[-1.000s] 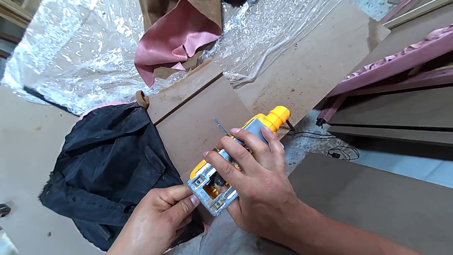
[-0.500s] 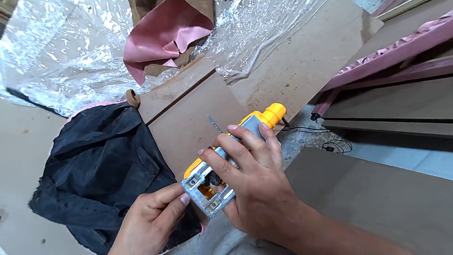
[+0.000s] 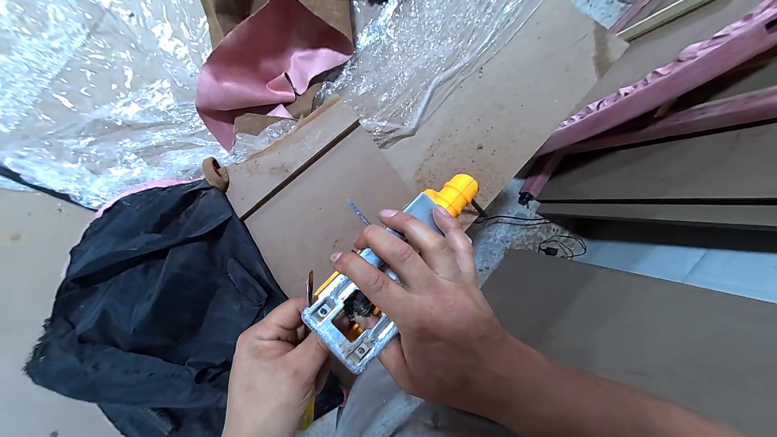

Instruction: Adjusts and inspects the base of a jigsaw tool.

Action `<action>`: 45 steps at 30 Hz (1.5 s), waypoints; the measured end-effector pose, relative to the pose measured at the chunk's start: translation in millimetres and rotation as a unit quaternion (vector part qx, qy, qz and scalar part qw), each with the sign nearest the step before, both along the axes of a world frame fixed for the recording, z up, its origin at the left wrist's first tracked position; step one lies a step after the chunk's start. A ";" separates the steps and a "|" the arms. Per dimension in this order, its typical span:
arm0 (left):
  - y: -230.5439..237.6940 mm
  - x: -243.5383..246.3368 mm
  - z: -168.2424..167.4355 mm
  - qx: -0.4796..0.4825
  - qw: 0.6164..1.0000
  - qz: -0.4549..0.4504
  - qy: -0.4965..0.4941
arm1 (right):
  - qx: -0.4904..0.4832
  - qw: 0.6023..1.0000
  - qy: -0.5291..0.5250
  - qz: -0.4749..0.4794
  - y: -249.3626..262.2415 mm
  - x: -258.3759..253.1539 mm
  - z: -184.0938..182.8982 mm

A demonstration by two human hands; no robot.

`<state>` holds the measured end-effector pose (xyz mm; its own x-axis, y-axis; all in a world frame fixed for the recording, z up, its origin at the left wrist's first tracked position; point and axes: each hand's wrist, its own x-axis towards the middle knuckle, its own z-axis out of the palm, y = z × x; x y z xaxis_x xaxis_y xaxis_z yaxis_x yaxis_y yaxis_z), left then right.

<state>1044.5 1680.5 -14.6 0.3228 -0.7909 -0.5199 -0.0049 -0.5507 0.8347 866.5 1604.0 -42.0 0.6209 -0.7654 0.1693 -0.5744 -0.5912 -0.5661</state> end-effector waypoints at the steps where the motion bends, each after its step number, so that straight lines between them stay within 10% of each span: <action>1: -2.4 2.0 1.1 0.019 1.000 0.004 0.021 | -0.001 1.000 0.001 0.002 0.1 -0.4 -0.1; 45: -8.3 5.7 -5.5 0.029 0.992 0.013 0.125 | 0.016 0.995 0.043 0.093 -18.0 -2.0 6.0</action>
<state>1050.1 1672.2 -20.1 0.1973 -0.7502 -0.6311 0.2125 -0.5957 0.7746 864.5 1586.0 -36.0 0.7630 -0.6405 0.0866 -0.5040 -0.6735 -0.5408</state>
